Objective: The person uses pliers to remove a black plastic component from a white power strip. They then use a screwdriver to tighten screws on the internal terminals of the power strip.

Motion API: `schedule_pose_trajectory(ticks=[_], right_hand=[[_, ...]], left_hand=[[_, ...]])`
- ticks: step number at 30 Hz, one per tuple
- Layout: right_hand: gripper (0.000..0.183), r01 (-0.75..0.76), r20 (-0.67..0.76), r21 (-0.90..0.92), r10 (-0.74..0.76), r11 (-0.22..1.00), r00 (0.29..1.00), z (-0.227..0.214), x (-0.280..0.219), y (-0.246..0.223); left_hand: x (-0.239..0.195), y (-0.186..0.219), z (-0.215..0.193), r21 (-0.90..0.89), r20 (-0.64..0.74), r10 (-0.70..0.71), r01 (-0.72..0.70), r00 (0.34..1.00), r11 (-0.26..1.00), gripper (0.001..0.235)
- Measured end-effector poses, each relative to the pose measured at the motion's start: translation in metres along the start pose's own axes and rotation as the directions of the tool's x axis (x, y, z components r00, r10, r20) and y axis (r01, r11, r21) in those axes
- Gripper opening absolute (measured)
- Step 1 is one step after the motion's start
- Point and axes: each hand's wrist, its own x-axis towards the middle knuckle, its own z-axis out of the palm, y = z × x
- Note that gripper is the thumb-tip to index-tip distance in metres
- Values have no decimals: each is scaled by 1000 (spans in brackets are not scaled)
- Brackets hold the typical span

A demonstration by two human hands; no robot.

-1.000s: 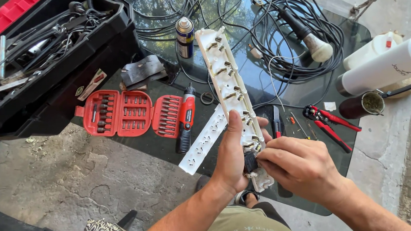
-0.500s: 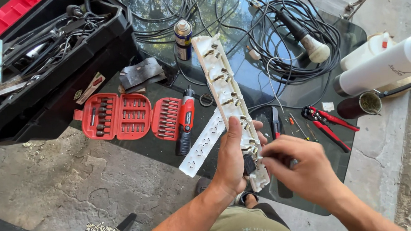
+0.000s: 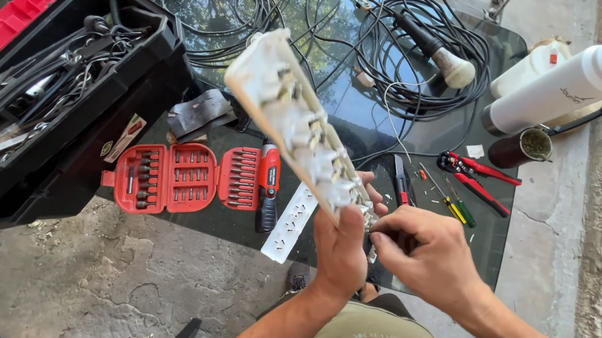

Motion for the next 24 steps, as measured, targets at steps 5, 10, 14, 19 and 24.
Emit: schedule_pose_trajectory(ticks=[5, 10, 14, 19, 24], right_hand=[[8, -122, -42, 73, 125, 990, 991, 16, -2, -2], [12, -163, -9, 277, 173, 947, 985, 23, 0, -4], [17, -96, 41, 270, 88, 958, 995, 25, 3, -8], [10, -249, -18, 215, 259, 944, 966, 19, -9, -18], [8, 276, -121, -72, -283, 958, 951, 1, -20, -10]], left_hand=[[-15, -25, -16, 69, 119, 225, -234, 967, 970, 69], [-1, 3, -21, 549, 236, 496, -536, 835, 641, 26], [2, -105, -67, 530, 194, 338, -389, 921, 753, 22], [14, 9, -26, -114, 96, 56, -45, 994, 992, 57], [12, 10, -21, -405, 151, -322, 355, 935, 842, 76]])
